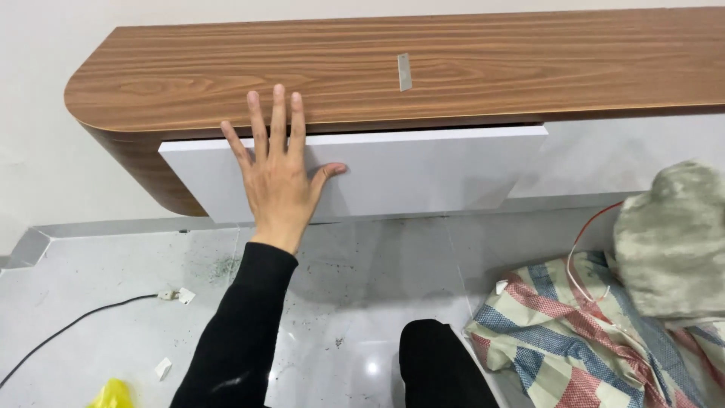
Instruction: The person wipes the interior and exterior surfaces of a wooden drawer unit with a cloth. They clean the inside of the drawer, the white drawer front, and the wooden sides, then close the drawer and continue wiping the adjacent drawer.
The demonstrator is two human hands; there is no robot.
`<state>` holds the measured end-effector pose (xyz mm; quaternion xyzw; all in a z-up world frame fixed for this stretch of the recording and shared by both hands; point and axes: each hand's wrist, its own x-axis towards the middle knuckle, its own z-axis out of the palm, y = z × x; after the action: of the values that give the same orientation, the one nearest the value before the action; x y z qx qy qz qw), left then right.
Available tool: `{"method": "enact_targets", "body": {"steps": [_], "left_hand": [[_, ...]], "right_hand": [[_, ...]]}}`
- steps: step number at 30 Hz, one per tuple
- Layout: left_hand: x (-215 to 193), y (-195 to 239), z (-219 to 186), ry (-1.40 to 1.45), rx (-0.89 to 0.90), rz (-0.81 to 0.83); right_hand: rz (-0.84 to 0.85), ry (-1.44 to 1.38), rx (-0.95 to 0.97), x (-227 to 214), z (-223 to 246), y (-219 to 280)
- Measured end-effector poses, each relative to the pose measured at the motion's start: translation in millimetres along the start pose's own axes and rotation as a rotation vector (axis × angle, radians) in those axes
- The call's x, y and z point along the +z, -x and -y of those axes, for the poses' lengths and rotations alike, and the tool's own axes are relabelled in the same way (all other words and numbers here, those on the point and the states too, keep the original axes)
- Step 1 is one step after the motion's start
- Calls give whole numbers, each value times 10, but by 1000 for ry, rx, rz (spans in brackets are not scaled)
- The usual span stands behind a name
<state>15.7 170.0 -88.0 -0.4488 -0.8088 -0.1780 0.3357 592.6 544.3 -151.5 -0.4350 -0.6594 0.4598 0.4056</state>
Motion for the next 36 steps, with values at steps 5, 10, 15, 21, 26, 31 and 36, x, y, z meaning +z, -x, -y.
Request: {"method": "enact_targets", "body": {"steps": [5, 10, 15, 21, 26, 31, 36], "left_hand": [[218, -77, 2, 122, 60, -251], [252, -68, -77, 105, 7, -278], [-35, 3, -287, 84, 18, -135], [305, 547, -1273, 290, 471, -280], [710, 871, -2308, 955, 57, 460], [1100, 513, -3052, 1935, -1104, 624], [1025, 138, -3360, 1876, -1461, 466]], "right_hand": [[-57, -115, 125, 795, -60, 703], [-106, -368, 438, 1488, -284, 872], [-164, -568, 493, 1736, -274, 1099], [-277, -762, 495, 1587, -462, 1384], [-402, -811, 498, 1151, -540, 1498], [-406, -774, 379, 746, -1027, 1402], [-378, -612, 480, 726, -982, 1047]]}}
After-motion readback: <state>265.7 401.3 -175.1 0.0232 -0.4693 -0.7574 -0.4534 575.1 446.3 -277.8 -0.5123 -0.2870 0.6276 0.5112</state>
